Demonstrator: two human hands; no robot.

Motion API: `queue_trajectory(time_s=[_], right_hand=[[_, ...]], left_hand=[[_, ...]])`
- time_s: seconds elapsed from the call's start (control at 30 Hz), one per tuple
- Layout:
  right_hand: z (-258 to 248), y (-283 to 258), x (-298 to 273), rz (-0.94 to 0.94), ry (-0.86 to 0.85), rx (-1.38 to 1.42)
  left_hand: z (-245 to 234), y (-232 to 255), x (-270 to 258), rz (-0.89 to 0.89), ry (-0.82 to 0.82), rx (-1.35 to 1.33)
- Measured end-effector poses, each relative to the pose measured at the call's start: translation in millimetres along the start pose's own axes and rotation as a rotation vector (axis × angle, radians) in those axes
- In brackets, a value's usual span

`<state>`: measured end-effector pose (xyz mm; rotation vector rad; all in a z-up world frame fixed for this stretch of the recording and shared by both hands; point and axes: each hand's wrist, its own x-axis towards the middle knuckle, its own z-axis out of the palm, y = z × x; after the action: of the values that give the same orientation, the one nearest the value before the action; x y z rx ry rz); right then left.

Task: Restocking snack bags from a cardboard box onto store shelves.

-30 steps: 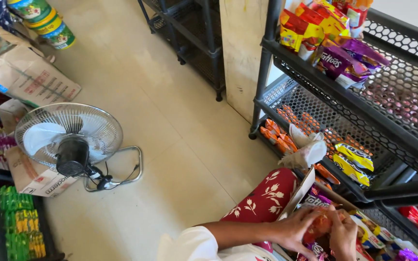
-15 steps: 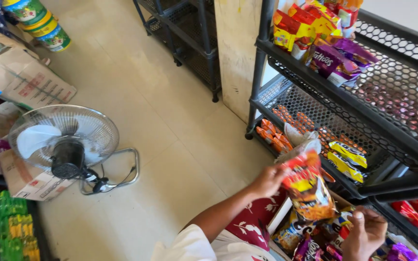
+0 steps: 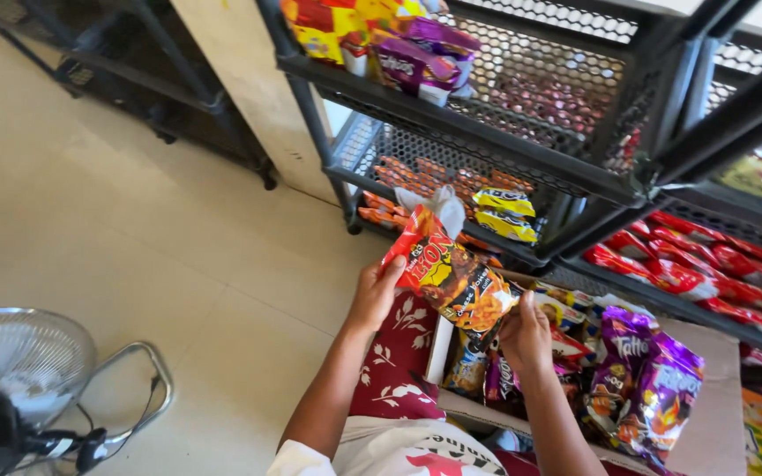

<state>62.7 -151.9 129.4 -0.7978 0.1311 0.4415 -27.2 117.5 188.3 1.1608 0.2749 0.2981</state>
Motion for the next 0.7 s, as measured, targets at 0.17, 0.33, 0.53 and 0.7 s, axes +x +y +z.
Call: queue_trajectory(time_s=[0.17, 0.33, 0.53, 0.7], right_hand=[[-11, 3, 3, -0.017, 0.058, 0.011], [16, -5, -5, -0.061, 0.178, -0.058], [-51, 15, 17, -0.437, 0.196, -0.293], [-51, -15, 10, -0.614, 0.209, -0.370]], left_hand=[[-22, -2, 8, 0.006, -0.120, 0.160], [27, 28, -1, 0.114, -0.094, 0.590], [49, 45, -15, 0.315, -0.135, 0.636], [52, 37, -9, 0.301, -0.199, 0.570]])
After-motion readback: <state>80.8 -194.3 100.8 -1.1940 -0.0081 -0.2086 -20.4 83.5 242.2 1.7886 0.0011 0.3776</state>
